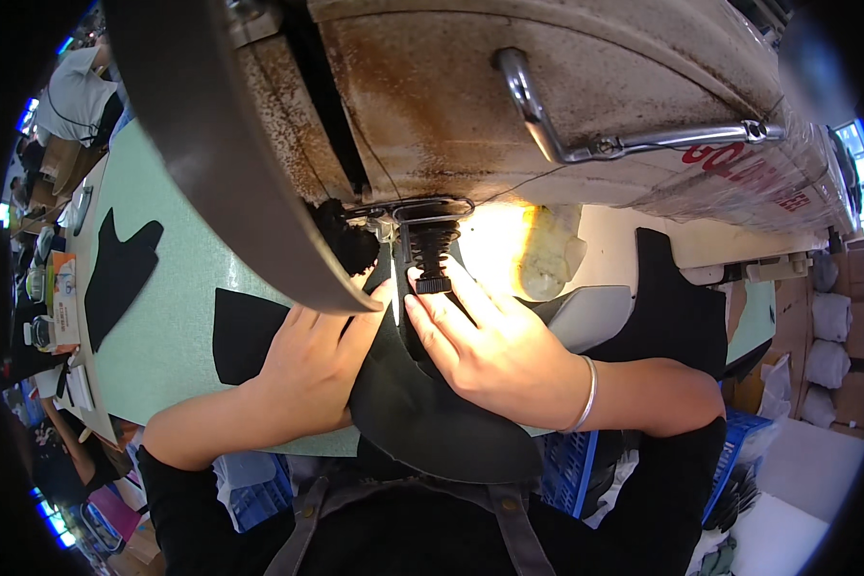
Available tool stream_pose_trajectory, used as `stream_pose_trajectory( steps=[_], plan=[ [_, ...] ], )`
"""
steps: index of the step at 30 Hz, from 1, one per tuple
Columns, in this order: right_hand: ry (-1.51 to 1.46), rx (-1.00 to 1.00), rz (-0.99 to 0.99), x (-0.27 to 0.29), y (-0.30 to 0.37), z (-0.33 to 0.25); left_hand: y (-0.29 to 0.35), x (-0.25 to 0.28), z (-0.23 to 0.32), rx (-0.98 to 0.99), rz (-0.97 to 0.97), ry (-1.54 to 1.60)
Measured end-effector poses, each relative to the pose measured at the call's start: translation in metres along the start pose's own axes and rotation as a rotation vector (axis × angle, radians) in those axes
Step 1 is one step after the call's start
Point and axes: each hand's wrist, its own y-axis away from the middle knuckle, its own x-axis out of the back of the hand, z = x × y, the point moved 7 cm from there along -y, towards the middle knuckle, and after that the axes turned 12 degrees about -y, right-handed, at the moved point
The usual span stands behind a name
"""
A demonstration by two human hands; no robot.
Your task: The person aligns and stitches shoe fabric pieces together using a sewing machine.
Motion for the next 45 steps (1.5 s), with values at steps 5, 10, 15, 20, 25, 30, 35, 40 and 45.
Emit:
stream_pose_trajectory(
  steps=[5, 10, 15, 20, 25, 30, 35, 40, 45],
  plan=[
    [0.008, 0.037, 0.001, 0.001, -0.001, 0.001, -0.001, -0.002, 0.002, -0.004, 0.000, -0.038],
    [0.018, 0.046, 0.007, 0.003, -0.004, 0.000, -0.003, -0.001, 0.002, -0.023, -0.008, -0.057],
    [0.028, 0.034, -0.012, 0.005, -0.006, 0.002, -0.007, -0.005, 0.001, -0.015, -0.007, -0.102],
    [0.049, 0.036, -0.033, 0.003, -0.006, 0.014, -0.015, -0.007, -0.008, -0.015, 0.020, -0.093],
    [0.092, 0.034, -0.001, 0.002, -0.007, 0.014, -0.017, -0.005, -0.008, -0.020, 0.043, -0.125],
    [0.126, 0.032, 0.008, 0.002, -0.008, 0.013, -0.017, -0.003, -0.009, -0.015, 0.033, -0.104],
    [0.147, 0.029, -0.022, 0.001, -0.009, 0.016, -0.017, -0.002, -0.011, -0.018, 0.054, -0.112],
    [0.111, 0.011, -0.022, 0.004, -0.010, 0.017, -0.018, -0.003, -0.013, -0.021, 0.042, -0.125],
    [0.096, 0.034, -0.031, 0.004, -0.006, 0.019, -0.015, 0.000, -0.012, -0.037, 0.088, -0.106]
  ],
)
